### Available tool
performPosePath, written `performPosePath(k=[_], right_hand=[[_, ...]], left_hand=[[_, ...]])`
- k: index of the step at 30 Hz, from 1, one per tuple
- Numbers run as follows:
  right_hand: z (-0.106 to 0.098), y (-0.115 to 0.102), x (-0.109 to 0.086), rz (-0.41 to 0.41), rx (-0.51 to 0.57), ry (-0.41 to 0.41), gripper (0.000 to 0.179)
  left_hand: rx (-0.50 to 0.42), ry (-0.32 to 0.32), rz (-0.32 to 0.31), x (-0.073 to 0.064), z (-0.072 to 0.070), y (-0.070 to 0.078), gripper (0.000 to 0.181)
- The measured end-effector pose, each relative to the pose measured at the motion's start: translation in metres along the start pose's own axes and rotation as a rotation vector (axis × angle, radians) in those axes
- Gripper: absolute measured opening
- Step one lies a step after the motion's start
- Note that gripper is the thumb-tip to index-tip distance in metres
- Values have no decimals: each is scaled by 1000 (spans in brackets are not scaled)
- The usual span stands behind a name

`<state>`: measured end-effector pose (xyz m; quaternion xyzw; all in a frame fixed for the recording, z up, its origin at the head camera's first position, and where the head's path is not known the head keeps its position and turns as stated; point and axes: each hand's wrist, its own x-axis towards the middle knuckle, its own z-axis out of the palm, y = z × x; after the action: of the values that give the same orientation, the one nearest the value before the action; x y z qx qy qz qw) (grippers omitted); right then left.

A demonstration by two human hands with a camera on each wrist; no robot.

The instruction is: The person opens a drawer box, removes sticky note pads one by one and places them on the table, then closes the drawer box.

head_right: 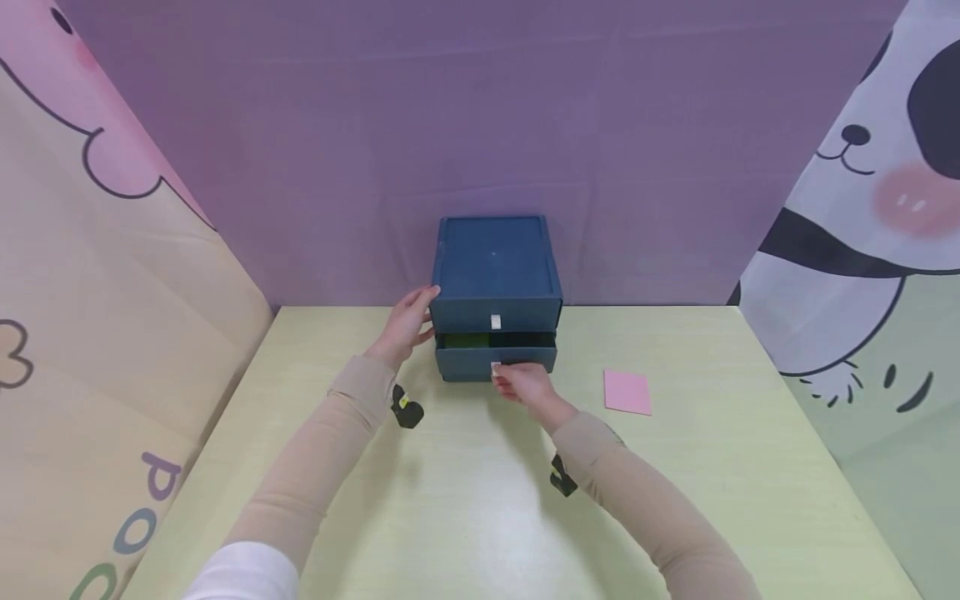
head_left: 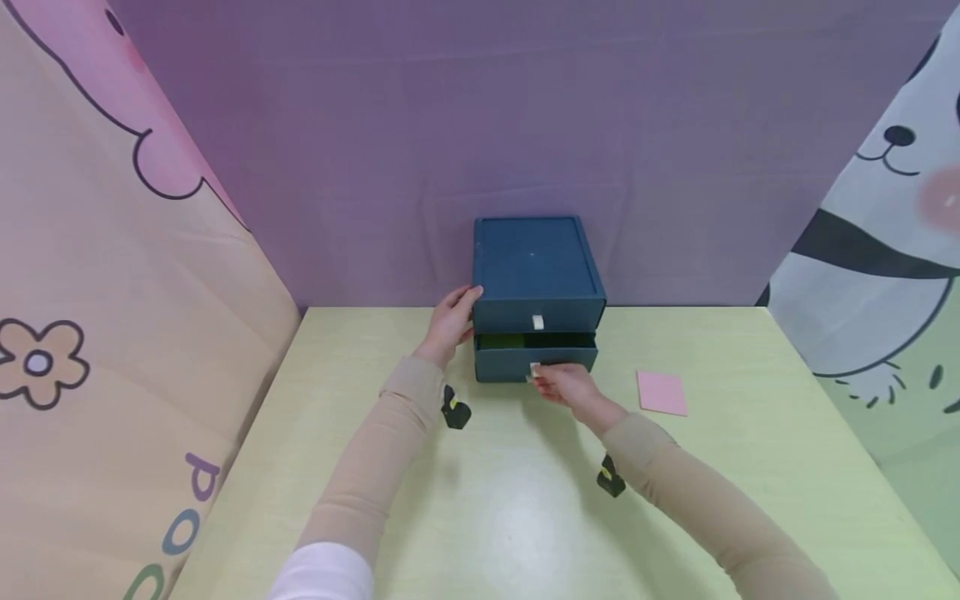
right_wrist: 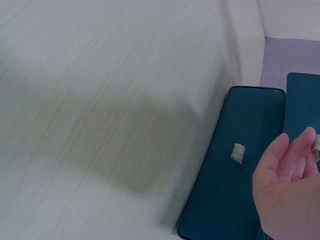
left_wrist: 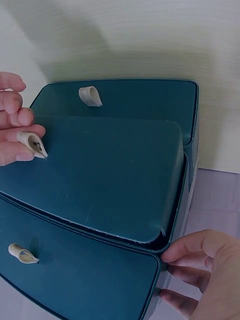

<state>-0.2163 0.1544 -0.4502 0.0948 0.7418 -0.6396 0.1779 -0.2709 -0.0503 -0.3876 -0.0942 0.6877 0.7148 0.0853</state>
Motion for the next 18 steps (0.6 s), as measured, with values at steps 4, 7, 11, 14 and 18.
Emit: performPosePath(k=[4, 7, 11, 14, 18], right_hand=[[-1, 1, -1, -3, -12, -11, 41], [-1, 1, -2, -4, -19, -12, 41], [-2, 1, -3, -5, -26, -22, 41], [-3, 1, -5, -6, -40, -34, 41], [-3, 2, -8, -6, -61, -35, 39]], left_hand=[[3, -2, -2, 0, 0, 0, 57], [5, -4, -1, 1, -1, 0, 57], [3, -8, -2, 1, -1, -1, 57], [1, -11, -2, 1, -1, -2, 57], [2, -15, 1, 1, 0, -1, 57]])
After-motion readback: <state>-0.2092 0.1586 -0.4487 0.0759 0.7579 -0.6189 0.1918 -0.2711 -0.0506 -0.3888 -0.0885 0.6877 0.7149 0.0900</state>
